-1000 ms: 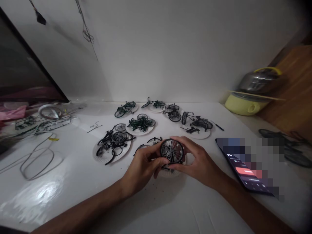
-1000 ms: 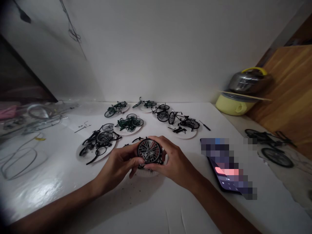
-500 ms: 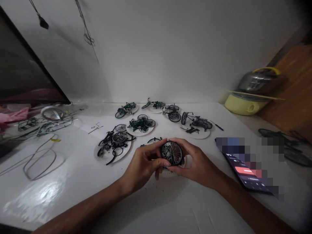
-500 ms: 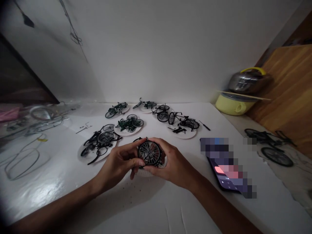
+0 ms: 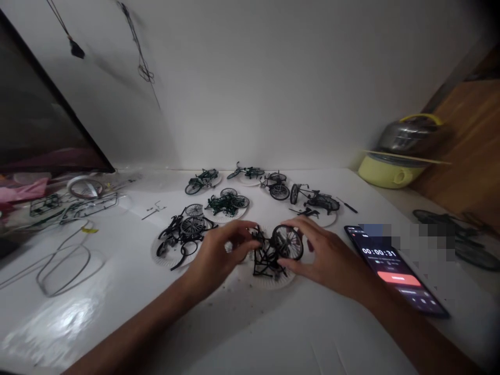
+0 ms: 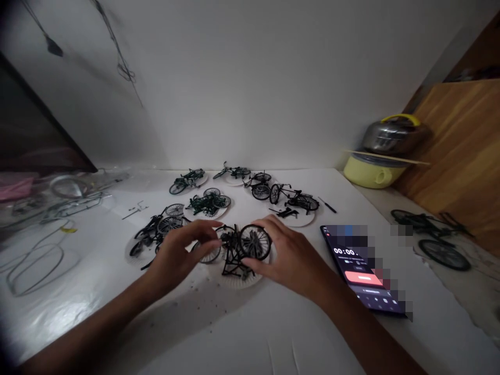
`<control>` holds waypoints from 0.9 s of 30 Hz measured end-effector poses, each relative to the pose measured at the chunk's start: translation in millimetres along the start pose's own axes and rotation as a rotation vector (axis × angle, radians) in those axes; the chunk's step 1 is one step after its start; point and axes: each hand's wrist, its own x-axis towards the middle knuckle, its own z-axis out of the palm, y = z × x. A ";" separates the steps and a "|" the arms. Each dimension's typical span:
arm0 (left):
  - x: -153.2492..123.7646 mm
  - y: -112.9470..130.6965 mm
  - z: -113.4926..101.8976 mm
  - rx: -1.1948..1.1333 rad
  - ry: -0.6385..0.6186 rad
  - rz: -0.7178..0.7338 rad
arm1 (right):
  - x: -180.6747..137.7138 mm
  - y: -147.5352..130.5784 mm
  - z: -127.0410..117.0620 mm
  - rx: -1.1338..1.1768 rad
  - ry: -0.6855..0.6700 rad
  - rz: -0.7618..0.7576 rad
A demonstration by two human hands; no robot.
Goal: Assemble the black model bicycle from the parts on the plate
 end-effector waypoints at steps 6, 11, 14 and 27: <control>11.6 -12.8 -36.4 0.534 -0.082 0.158 | -3.3 38.7 -17.0 -0.237 -0.068 0.223; 10.6 -13.3 -49.4 0.756 -0.357 0.137 | -12.8 51.4 -21.8 -0.225 -0.244 0.300; 9.0 -12.7 -54.4 0.775 -0.445 0.078 | -15.2 50.3 -20.8 -0.217 -0.273 0.313; 4.5 -20.0 -60.7 0.748 -0.622 -0.129 | -13.3 47.1 -17.7 -0.209 -0.283 0.405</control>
